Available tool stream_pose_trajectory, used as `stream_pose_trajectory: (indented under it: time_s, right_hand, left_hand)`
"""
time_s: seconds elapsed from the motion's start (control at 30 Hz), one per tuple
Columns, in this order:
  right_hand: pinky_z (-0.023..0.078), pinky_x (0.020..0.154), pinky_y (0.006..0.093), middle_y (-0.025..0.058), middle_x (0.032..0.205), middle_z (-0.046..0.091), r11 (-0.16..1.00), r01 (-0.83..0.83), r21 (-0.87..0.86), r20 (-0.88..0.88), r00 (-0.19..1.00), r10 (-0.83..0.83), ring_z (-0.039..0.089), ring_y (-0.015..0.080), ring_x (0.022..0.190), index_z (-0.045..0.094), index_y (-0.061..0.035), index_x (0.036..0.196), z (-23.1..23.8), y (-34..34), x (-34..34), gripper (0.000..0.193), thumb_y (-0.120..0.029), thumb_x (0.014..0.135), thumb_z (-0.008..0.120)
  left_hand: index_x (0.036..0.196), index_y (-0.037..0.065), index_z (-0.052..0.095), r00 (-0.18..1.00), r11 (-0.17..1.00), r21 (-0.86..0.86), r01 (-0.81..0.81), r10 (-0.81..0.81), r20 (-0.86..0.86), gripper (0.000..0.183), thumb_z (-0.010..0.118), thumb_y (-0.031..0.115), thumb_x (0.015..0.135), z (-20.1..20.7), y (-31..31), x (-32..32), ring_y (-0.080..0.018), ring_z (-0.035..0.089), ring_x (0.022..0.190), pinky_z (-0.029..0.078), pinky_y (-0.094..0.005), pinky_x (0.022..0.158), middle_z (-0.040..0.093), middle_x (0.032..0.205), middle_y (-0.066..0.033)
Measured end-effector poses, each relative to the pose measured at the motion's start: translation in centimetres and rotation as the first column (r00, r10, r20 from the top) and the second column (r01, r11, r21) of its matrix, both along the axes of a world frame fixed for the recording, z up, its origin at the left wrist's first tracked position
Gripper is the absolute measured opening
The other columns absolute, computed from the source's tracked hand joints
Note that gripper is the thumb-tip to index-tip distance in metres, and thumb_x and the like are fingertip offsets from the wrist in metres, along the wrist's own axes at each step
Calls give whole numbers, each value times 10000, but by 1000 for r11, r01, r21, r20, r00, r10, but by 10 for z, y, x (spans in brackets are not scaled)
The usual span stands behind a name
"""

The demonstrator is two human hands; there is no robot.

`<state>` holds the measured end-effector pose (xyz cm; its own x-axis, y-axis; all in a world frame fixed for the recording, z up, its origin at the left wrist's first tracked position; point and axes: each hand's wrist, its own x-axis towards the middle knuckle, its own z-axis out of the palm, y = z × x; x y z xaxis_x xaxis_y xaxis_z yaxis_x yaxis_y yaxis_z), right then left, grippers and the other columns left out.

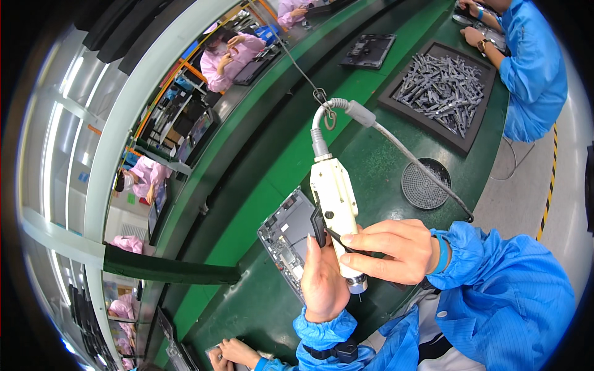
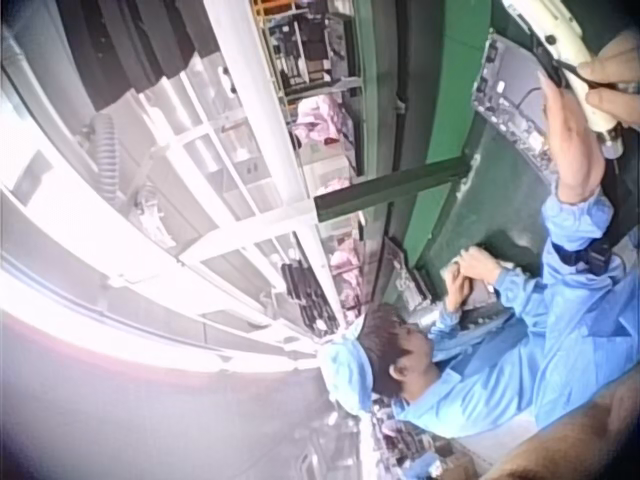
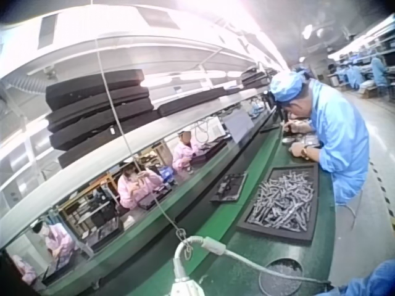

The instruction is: The person assembles tablet devices by placing internal components into tablet frames by hand, positioning parts with tweezers, driving screws using a suspended electric screwdriver, and sliding the frames along the conveyor.

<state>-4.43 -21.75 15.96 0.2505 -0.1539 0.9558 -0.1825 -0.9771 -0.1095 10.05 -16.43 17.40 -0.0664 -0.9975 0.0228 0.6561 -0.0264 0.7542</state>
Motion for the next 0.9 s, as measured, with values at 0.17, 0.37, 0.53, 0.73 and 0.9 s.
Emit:
stream_pose_trajectory:
  time_s: [0.17,0.37,0.53,0.73,0.9]
  right_hand:
    - [555,603,268,121,927,643,999,25,29,10,1000,-26,649,219,751,696,-41,911,0,2,1,286,-101,632,673]
    - [547,587,258,111,927,649,995,42,92,31,999,-45,645,206,751,710,-53,923,3,6,2,286,-101,642,693]
    - [555,596,269,128,928,626,992,10,125,10,1000,-12,653,230,754,678,-10,943,7,12,-1,317,-71,633,655]
    - [554,594,270,132,938,626,991,2,135,3,1000,-2,656,233,757,674,-12,951,6,14,-5,312,-75,647,651]
    - [550,568,266,137,940,626,990,-13,138,1,1000,14,658,232,753,673,-14,956,5,13,-5,306,-78,658,654]
  left_hand:
    - [1311,7,401,1000,999,-46,14,-14,3,480,293,362,1007,2,0,-2,-255,519,1114,413,-389,955,515,1250,-141]
    - [1310,12,411,997,998,-67,13,-8,76,460,290,340,1011,2,2,-4,-237,526,1103,421,-376,940,537,1227,-129]
    - [1292,0,418,996,994,75,-76,72,58,487,288,372,1005,3,3,-4,-255,562,1029,464,-382,874,549,1189,-175]
    - [1291,0,408,998,997,70,-35,32,44,502,283,391,1002,-1,3,-1,-265,580,974,477,-383,840,560,1141,-201]
    - [1285,-1,411,997,993,100,-71,66,52,503,287,395,1000,3,4,-6,-262,576,976,476,-379,833,559,1142,-198]
